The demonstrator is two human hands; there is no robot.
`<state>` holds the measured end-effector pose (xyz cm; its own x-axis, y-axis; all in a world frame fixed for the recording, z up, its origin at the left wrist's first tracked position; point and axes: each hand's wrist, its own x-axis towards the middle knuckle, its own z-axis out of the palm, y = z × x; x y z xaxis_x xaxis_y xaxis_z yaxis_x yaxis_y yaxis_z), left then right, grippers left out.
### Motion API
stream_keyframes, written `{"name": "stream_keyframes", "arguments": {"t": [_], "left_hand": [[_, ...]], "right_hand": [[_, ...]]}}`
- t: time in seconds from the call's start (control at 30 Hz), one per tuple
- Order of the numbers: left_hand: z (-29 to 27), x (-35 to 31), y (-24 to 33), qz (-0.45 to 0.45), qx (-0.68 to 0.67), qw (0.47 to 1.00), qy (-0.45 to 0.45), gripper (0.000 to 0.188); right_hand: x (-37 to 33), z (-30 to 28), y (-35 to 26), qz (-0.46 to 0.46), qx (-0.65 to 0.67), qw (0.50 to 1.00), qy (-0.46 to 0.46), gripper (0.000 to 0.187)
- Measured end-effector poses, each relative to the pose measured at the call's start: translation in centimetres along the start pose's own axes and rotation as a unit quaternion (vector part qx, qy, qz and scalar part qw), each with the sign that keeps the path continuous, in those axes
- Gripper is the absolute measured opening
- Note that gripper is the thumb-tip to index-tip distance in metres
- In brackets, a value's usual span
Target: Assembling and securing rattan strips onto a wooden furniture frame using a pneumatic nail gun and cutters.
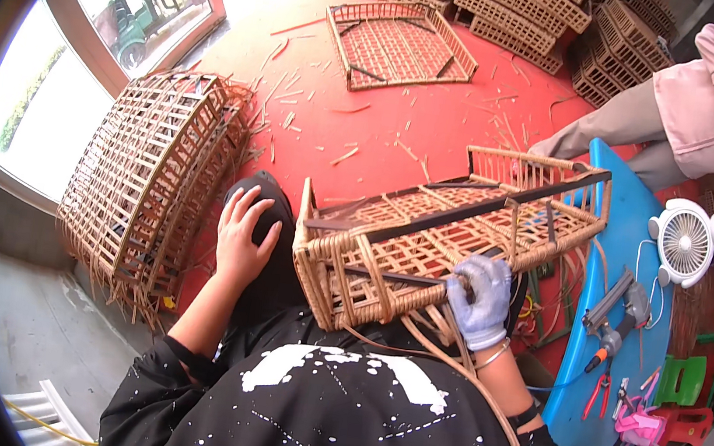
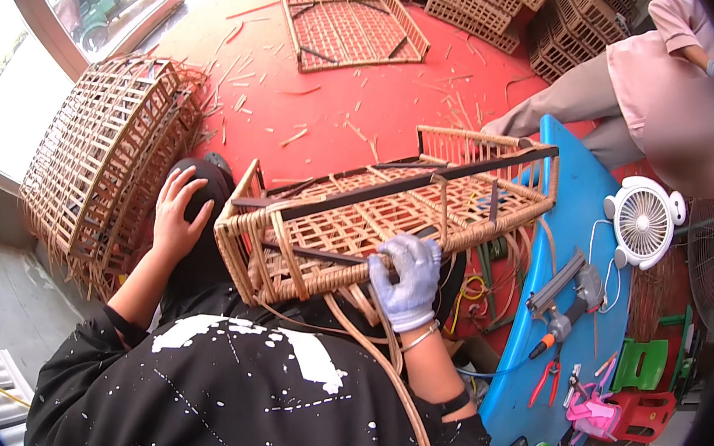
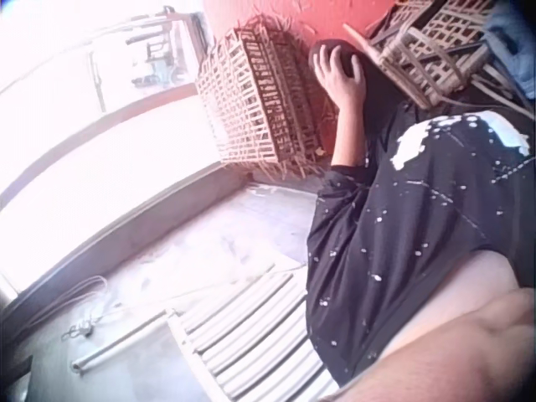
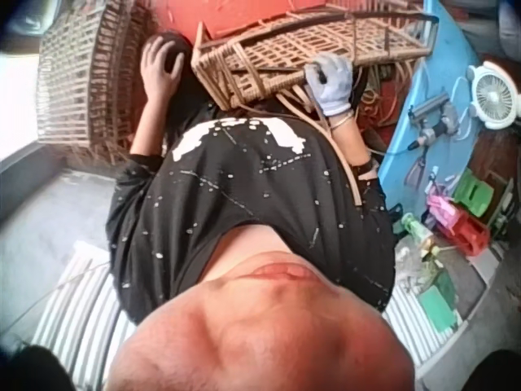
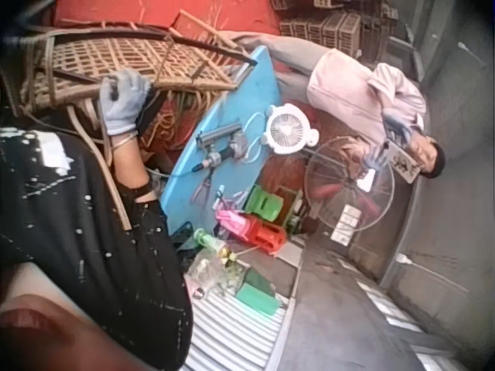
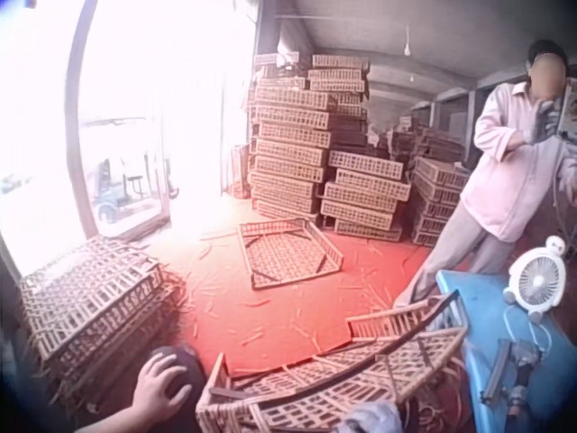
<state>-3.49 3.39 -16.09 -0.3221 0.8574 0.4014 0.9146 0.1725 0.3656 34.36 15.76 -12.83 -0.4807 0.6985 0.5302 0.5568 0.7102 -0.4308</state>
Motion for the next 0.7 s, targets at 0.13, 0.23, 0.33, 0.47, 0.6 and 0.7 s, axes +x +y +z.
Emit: {"name": "stream_keyframes", "arguments": {"t": [0.13, 0.23, 0.33, 0.47, 0.6, 0.7], "left_hand": [[-0.6, 0.9, 0.9, -0.041, -0.182, 0.981, 0.043, 0.040], [-2.2, 1.8, 2.7, -0.103, -0.312, 0.944, 0.036, 0.039], [-2.2, 2.8, 3.9, -0.096, -0.473, 0.876, 0.006, 0.039], [-4.1, 3.1, 7.0, -0.011, -0.409, 0.912, 0.001, 0.040], [-5.0, 3.1, 8.6, 0.086, -0.319, 0.944, 0.003, 0.040], [-5.4, 3.0, 9.4, 0.106, -0.287, 0.952, -0.012, 0.042]], "right_hand": [[1.2, -3.6, -0.5, 0.055, 0.122, 0.990, 0.040, 0.016], [2.9, -5.7, 1.3, 0.097, 0.207, 0.970, 0.085, 0.017], [4.4, -7.4, 3.9, 0.305, 0.574, 0.750, 0.127, 0.038], [5.5, -9.9, 4.6, 0.308, 0.641, 0.682, 0.172, 0.050], [4.2, -11.7, 6.5, 0.244, 0.684, 0.666, 0.171, 0.062], [4.0, -12.8, 6.3, 0.238, 0.696, 0.651, 0.188, 0.064]]}}
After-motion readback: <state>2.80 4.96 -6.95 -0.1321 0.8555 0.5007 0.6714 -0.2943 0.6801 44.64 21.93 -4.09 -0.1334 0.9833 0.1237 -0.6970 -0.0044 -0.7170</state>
